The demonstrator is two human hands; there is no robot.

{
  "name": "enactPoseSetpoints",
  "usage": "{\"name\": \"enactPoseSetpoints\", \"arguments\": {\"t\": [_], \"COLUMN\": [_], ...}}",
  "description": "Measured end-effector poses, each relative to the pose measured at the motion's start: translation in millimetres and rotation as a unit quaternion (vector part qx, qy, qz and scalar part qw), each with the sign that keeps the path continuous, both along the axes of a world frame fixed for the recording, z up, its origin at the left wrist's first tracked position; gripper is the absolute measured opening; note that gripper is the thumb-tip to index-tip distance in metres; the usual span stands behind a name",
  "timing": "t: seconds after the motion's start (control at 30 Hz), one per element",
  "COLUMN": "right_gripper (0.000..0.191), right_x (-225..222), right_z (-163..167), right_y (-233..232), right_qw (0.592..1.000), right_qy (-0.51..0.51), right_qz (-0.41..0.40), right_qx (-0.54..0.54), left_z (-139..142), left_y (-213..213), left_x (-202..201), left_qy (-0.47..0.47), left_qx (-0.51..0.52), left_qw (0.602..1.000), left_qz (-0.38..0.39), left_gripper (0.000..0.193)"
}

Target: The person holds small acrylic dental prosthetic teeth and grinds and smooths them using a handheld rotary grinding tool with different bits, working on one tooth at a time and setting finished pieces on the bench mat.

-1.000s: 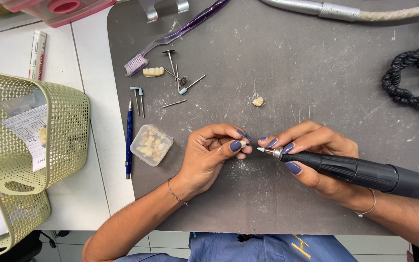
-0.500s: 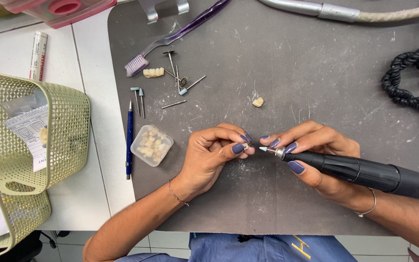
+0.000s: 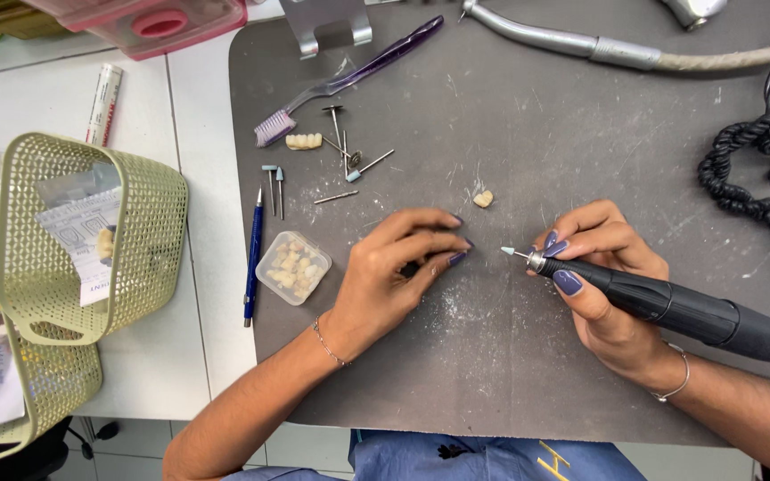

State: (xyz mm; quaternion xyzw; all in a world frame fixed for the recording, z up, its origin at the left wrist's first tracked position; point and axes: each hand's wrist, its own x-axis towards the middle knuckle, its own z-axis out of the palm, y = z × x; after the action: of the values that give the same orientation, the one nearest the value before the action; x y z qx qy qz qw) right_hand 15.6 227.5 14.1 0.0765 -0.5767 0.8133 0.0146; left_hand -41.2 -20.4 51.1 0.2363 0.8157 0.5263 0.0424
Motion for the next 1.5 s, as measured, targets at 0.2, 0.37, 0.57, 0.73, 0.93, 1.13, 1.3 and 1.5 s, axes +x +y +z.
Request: {"name": "enactPoseSetpoints", "arguments": {"t": [0.2,0.37,0.57,0.73,0.93,1.13,1.3,1.5], "right_gripper": [0.020,0.018,0.017,0.034,0.059,0.090,0.055,0.047], "right_x": [-2.4,-3.4,-7.3,-7.9,-2.1,-1.0,24.8,15.4], "right_z": [-3.2,-8.2,-9.3,-0.5,19.5,22.8,18.8,33.4], "right_y": [5.5,5.7,2.3,0.1,-12.1,-22.8,-18.1,-15.8], "right_qw": [0.998,0.998,0.999,0.986,0.974,0.942,0.821,0.720], "right_qy": [0.014,0.002,0.045,0.120,0.144,0.151,0.417,0.402], "right_qz": [0.024,0.016,-0.011,-0.028,0.023,0.014,0.082,-0.214], "right_qx": [0.056,0.063,0.028,0.115,0.175,0.299,0.380,0.524], "left_z": [-3.1,-1.4,0.3,-5.3,-11.2,17.6,41.4,36.3], "left_y": [3.0,8.4,15.9,33.4,57.8,59.0,20.5,19.9], "left_x": [4.6,5.2,15.1,37.3,52.2,51.8,40.4,63.5], "left_qy": [-0.027,-0.014,-0.005,-0.030,-0.207,-0.270,0.027,0.080], "left_qx": [-0.001,0.009,0.049,0.095,0.206,0.421,0.357,0.349], "left_qw": [0.999,0.997,0.993,0.995,0.955,0.865,0.931,0.934], "left_qz": [0.042,0.080,0.106,-0.012,-0.049,-0.039,0.070,0.008], "left_gripper": [0.023,0.024,0.013,0.020,0.039,0.038,0.039,0.040]}}
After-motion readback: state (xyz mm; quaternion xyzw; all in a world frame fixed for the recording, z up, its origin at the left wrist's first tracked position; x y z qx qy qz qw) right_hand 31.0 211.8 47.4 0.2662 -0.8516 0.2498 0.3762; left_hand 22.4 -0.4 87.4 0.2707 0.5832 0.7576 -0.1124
